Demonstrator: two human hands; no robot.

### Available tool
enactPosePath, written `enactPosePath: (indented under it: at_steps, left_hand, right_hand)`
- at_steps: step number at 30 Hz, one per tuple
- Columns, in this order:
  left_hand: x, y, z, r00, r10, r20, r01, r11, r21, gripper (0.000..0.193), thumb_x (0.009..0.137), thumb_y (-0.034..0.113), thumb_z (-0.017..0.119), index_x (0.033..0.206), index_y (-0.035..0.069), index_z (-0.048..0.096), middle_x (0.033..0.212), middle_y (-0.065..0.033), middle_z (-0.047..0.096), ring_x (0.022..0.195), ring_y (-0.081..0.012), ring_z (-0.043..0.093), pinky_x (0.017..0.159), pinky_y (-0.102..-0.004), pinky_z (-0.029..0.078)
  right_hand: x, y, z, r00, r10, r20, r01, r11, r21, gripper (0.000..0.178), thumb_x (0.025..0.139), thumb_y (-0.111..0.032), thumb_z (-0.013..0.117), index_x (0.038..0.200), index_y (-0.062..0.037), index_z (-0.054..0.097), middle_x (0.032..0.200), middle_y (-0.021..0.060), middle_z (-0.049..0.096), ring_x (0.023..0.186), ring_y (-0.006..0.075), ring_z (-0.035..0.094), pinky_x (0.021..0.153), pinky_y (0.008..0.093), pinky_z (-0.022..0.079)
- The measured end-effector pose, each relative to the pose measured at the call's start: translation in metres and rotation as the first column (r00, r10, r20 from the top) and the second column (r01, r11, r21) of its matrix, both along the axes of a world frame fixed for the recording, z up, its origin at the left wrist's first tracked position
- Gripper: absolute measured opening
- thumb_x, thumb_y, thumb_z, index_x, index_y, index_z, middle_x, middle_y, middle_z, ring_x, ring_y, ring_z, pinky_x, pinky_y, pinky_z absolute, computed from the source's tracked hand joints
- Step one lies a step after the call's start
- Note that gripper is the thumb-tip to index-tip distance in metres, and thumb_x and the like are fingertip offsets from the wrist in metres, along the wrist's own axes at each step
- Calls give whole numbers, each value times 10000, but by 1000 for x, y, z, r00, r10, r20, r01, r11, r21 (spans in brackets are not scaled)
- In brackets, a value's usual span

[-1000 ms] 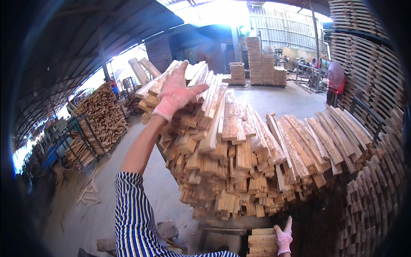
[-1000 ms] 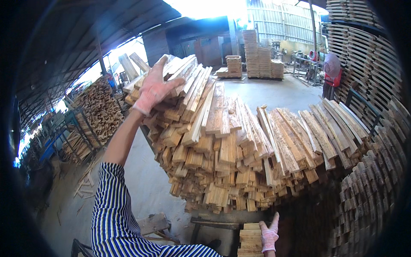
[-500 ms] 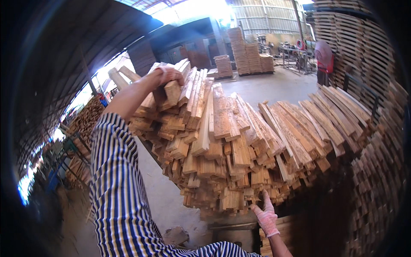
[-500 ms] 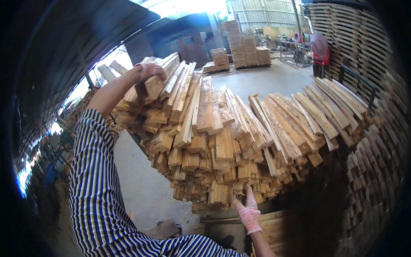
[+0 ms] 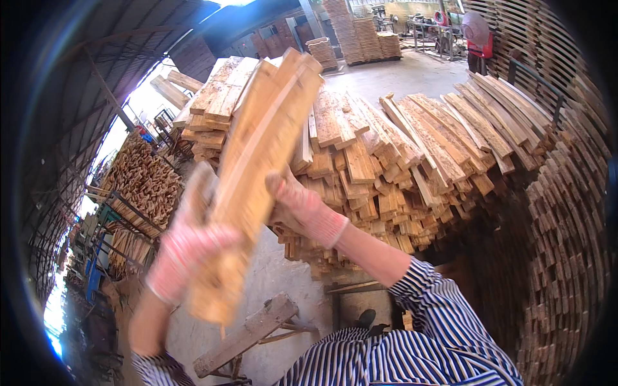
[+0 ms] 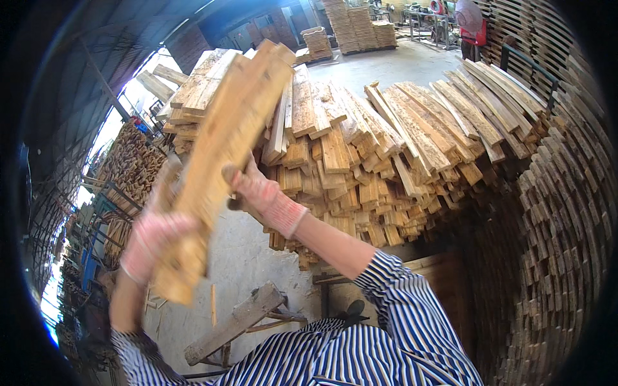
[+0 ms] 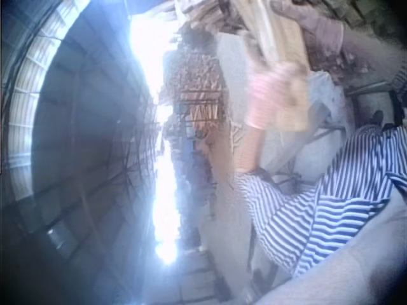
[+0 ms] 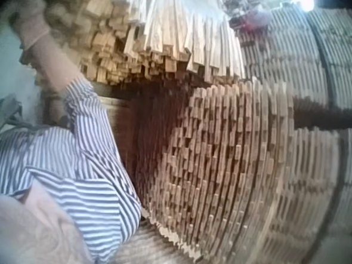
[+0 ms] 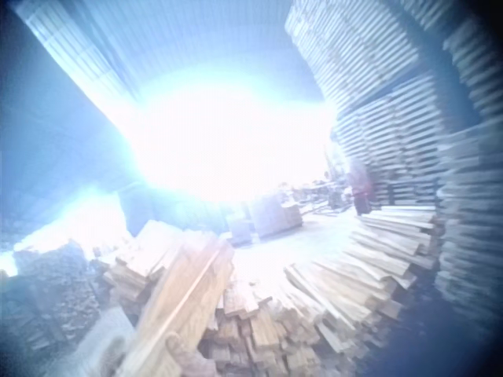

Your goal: The person repeatedly picks up small wooden planks from a large pile and places them onto a growing stack on a metal table. The person wears pink gloves and a striped shirt while working in a warehouse environment.

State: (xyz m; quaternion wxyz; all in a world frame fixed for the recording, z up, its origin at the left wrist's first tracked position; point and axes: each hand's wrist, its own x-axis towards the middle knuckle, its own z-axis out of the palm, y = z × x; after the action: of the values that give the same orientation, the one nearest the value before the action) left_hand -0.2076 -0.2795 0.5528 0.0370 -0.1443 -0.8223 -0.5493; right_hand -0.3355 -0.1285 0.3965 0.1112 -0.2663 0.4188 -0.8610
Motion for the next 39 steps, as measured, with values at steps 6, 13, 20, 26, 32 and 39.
enactPosePath:
  at_steps: [6, 13, 20, 26, 32, 39]
  left_hand:
    - [36, 3, -151, 976, -38, 214, 1, 986, 169, 1082, 869, 260, 791, 1635, -22, 80, 1574, -228, 384, 1417, -329, 453, 1091, -385, 471]
    - [-86, 129, -260, 814, -494, 305, 48, 582, 812, 623, 1027, 398, 625, 1490, 22, 443, 1356, -149, 629, 1201, -269, 641, 1042, -436, 542]
    - [-17, 275, -350, 448, -853, 268, 131, 359, 924, 638, 931, 358, 733, 1430, 26, 513, 1357, -151, 621, 1223, -316, 619, 1064, -486, 513]
    - [44, 358, -463, 304, -856, 417, 771, 479, 420, 501, 931, 271, 771, 1349, 47, 608, 1268, -76, 675, 1175, -234, 644, 979, -403, 552]
    - [83, 403, -605, -31, -890, 456, 966, 90, 243, 650, 1010, 296, 647, 1574, 148, 361, 1585, -74, 433, 1440, -227, 438, 1185, -394, 400]
    - [135, 457, -758, -164, -943, 291, 985, -175, -12, 497, 1031, 314, 552, 1447, 51, 486, 1427, -87, 552, 1341, -212, 510, 1182, -364, 373]
  right_hand:
    - [72, 34, -88, 916, 227, 330, -128, 946, -297, 645, 994, -396, 668, 1459, 11, 483, 1299, 164, 655, 1171, 260, 660, 1046, 404, 535]
    - [156, 187, -187, 882, -3, 471, -13, 999, 31, 654, 957, -316, 730, 1476, 13, 505, 1389, 102, 622, 1233, 184, 604, 1061, 341, 484]
    - [279, 269, -153, 615, -777, -135, 660, 413, 628, 1270, 677, -458, 936, 1631, -26, 217, 1612, 220, 388, 1504, 285, 361, 1236, 374, 292]
    - [361, 329, -223, 321, -947, -11, 429, 135, 893, 1011, 654, -314, 910, 1494, -95, 390, 1386, 170, 582, 1282, 349, 584, 1062, 411, 500]
    - [426, 334, -443, 66, -997, -46, 583, 1, 813, 878, 716, -247, 904, 1445, -146, 425, 1333, 147, 599, 1267, 341, 590, 1062, 412, 498]
    - [468, 312, -675, -121, -989, -90, 488, -138, 862, 1083, 668, -312, 966, 1506, -72, 323, 1385, 196, 553, 1292, 326, 563, 1127, 407, 457]
